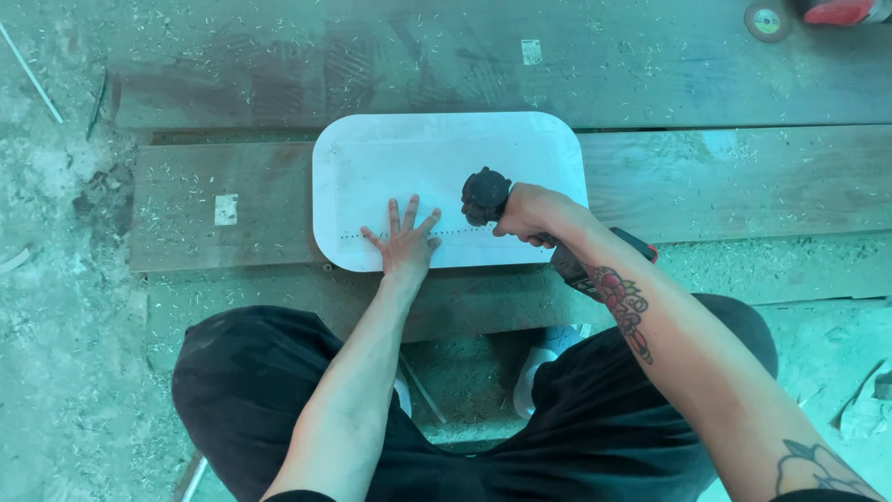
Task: Drilling a series of holes into a white rectangular plate using a power drill along a marked line
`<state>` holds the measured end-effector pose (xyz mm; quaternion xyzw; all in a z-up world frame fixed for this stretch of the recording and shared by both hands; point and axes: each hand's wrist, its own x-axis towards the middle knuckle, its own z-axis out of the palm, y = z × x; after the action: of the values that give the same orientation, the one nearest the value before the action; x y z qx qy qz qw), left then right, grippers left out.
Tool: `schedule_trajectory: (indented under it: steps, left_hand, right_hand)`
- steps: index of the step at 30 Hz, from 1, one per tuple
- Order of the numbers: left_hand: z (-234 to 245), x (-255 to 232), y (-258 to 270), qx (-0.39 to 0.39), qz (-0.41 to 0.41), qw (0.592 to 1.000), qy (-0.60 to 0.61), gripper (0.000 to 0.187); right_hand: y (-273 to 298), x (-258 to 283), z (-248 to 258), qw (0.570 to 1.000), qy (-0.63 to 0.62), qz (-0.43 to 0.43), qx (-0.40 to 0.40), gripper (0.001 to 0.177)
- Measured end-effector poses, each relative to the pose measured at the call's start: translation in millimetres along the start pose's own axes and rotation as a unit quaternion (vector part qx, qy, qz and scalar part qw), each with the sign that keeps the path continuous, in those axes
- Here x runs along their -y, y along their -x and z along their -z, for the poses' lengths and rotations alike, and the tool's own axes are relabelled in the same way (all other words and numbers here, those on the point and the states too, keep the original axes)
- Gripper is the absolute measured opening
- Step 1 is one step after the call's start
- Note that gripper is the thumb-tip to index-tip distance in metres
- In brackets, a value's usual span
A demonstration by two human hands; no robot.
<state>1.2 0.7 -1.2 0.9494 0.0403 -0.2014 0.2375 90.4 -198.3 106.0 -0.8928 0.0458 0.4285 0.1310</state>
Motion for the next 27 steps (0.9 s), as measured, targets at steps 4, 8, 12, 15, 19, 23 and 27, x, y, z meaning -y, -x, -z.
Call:
schedule_trajectory:
  steps: [4, 8, 12, 15, 19, 23, 27]
  left_hand:
    - [-3.1, 3.1, -4.0, -0.002, -0.007, 1.0, -0.006, 0.053]
    - [-4.7, 3.3, -4.0, -0.011, -0.014, 1.0, -0.009, 0.052]
    - [-4.4, -2.1, -2.4, -0.018, -0.008, 1.0, -0.021, 0.053]
    - [-6.8, -4.7, -4.4, -0.023, -0.005, 0.999, -0.041, 0.052]
    - [-14.8, -5.8, -11.5, -0.018, 0.005, 0.998, -0.053, 0.053]
    - [-24.8, -0.4, -19.8, -0.025, 0.017, 0.998, -0.051, 0.055]
    - [-25.1, -1.0, -21.4, -0.014, 0.039, 0.998, -0.037, 0.057]
  right_hand:
    - [4.6, 1.4, 3.0, 1.0, -0.026, 0.013, 0.005, 0.027]
    - [2.3, -5.6, -0.2, 0.998, -0.059, 0.014, 0.014, 0.03]
    - [14.5, -20.5, 3.8, 0.995, -0.098, 0.03, -0.003, 0.033]
    - [18.3, -39.5, 2.2, 0.979, -0.193, 0.059, -0.01, 0.032]
    - [22.3, -44.7, -9.0, 0.971, -0.231, 0.055, -0.014, 0.03]
    - [27.7, -41.7, -10.3, 0.967, -0.243, 0.064, -0.025, 0.027]
    - [19.2, -40.1, -9.3, 0.973, -0.216, 0.072, -0.026, 0.029]
